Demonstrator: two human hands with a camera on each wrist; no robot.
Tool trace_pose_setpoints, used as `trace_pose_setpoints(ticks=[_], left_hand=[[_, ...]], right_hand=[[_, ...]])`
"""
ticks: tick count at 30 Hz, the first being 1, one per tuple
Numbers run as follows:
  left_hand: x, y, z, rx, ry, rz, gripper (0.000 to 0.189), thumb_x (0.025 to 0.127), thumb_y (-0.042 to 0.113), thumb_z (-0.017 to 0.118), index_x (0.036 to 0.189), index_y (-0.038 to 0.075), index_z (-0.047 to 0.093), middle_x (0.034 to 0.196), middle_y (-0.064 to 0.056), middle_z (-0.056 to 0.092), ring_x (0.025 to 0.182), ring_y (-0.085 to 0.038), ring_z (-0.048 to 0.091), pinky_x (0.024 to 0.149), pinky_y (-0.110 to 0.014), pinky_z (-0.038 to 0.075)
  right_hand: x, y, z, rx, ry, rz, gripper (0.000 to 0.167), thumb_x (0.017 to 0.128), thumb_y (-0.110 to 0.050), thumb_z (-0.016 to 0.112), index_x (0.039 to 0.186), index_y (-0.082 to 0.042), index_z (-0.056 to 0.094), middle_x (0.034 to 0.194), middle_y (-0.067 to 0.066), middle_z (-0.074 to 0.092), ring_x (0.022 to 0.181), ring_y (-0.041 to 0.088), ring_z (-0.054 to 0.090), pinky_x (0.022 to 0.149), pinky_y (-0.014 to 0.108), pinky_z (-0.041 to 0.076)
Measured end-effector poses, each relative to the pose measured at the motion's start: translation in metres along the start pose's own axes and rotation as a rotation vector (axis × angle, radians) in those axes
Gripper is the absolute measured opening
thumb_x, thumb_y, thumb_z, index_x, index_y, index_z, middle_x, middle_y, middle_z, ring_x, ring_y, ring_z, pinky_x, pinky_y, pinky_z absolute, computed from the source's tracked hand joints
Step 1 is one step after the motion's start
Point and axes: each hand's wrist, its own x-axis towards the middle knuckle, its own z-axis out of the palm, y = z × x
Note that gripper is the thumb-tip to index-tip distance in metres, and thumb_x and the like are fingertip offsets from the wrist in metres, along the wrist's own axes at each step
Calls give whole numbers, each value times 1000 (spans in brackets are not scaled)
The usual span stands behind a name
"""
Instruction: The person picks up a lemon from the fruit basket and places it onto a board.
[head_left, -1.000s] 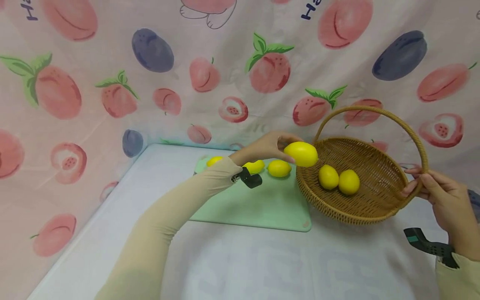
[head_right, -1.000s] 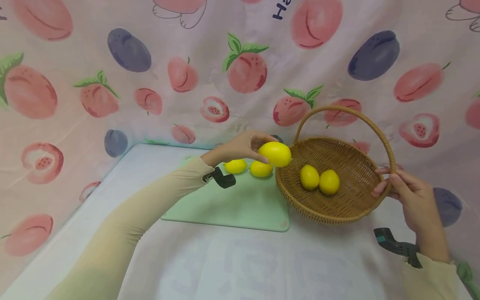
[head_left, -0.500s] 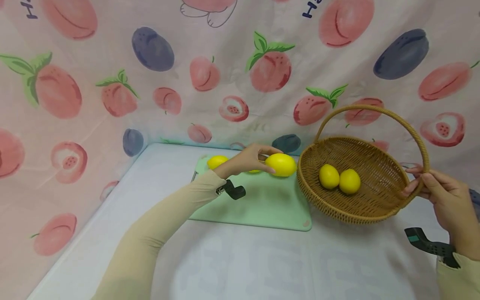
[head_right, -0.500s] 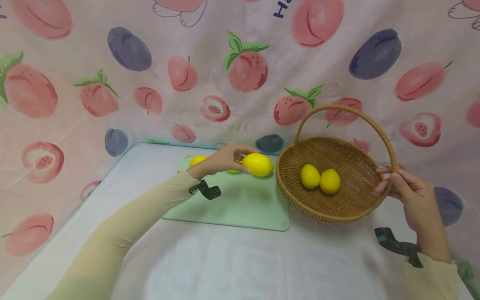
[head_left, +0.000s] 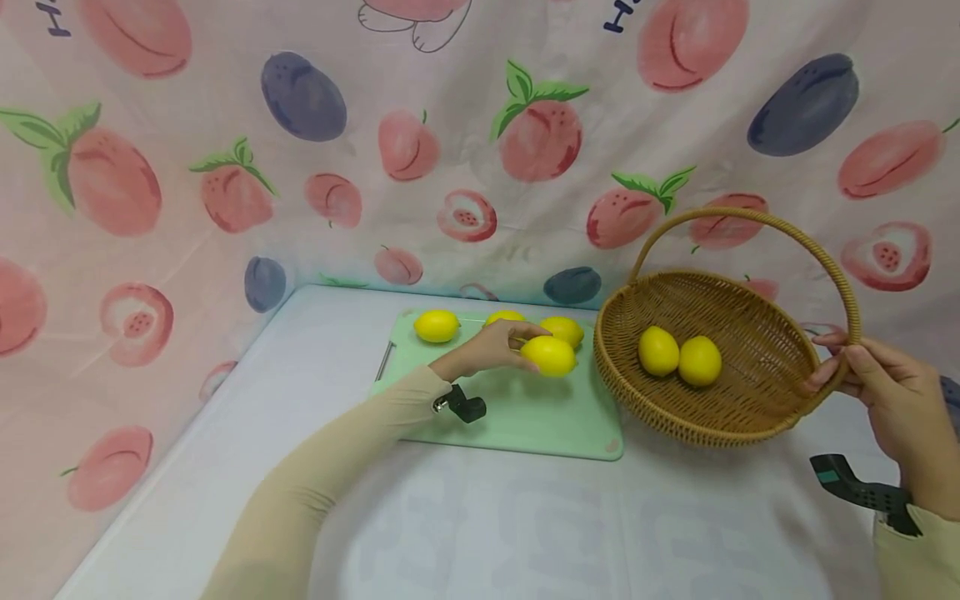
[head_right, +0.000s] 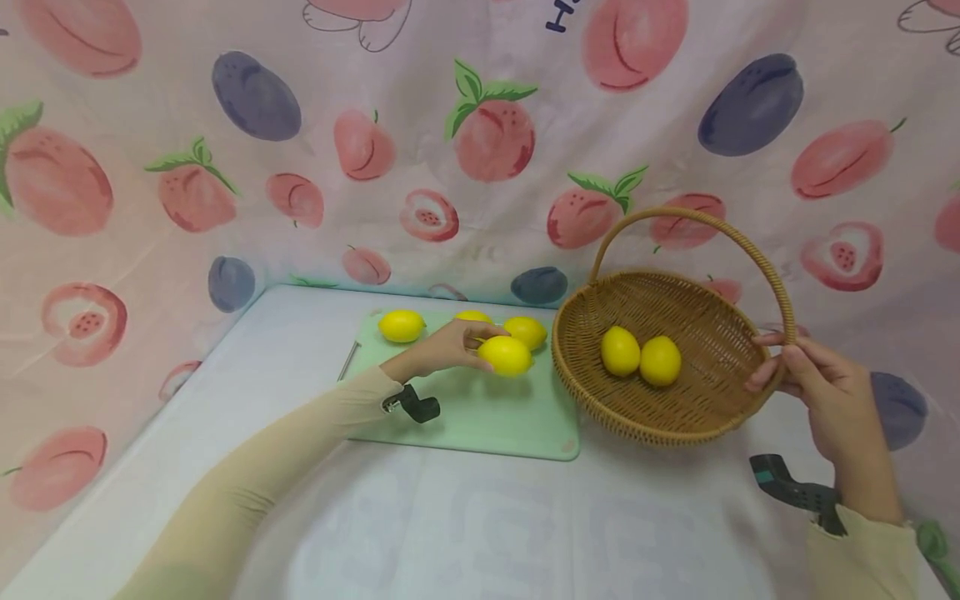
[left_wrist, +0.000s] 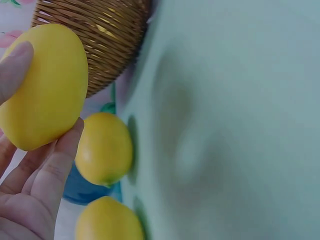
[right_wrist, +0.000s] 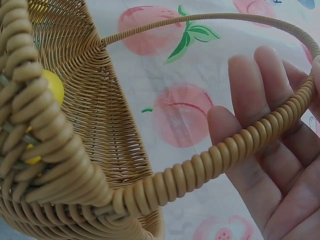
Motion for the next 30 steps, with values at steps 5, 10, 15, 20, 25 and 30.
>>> trace_pose_setpoints(ticks=[5, 10, 15, 20, 25, 30], left_hand=[[6, -12, 6, 6, 1, -7, 56, 77, 10, 77, 129, 10, 57, 129, -7, 58, 121, -20, 54, 102, -30, 45], [12, -23, 12, 6, -19, 6, 57, 77, 10, 77, 129, 7, 56, 131, -8, 58, 123, -21, 52, 102, -29, 45], [15, -27, 17, 40, -41, 12, 55, 76, 13, 78, 128, 9, 58, 131, -5, 58, 122, -17, 52, 104, -30, 43], [18, -28, 20, 75, -52, -3, 57, 76, 14, 78, 129, 9, 57, 133, -5, 57, 122, -17, 52, 105, -31, 42], [21, -32, 24, 67, -65, -17, 59, 76, 11, 78, 131, 7, 55, 134, -7, 56, 124, -20, 50, 106, -31, 41], [23, -34, 26, 60, -88, -34, 59, 78, 10, 76, 132, 8, 53, 135, -6, 54, 125, -20, 49, 106, -29, 40]], right_hand=[[1, 2, -1, 0, -13, -25, 29, 98, 2, 36, 112, -1, 61, 79, 1, 70, 72, 6, 68, 72, 10, 52], [1, 1, 0, 2, -27, -45, 29, 98, 3, 35, 112, -1, 60, 77, 1, 70, 72, 6, 69, 73, 10, 52], [1, 1, 0, 11, -28, -58, 28, 98, 4, 35, 111, 1, 60, 81, 1, 70, 73, 7, 69, 72, 10, 52], [2, 2, 0, 7, -26, -65, 28, 98, 4, 35, 109, 1, 61, 85, 1, 69, 73, 6, 68, 72, 10, 52], [2, 3, 0, 16, -32, -66, 29, 98, 4, 35, 111, 1, 60, 84, 1, 69, 73, 7, 69, 72, 11, 53], [2, 1, 1, -1, -29, -80, 28, 97, 5, 35, 110, 1, 60, 88, 0, 69, 73, 6, 68, 72, 10, 52]])
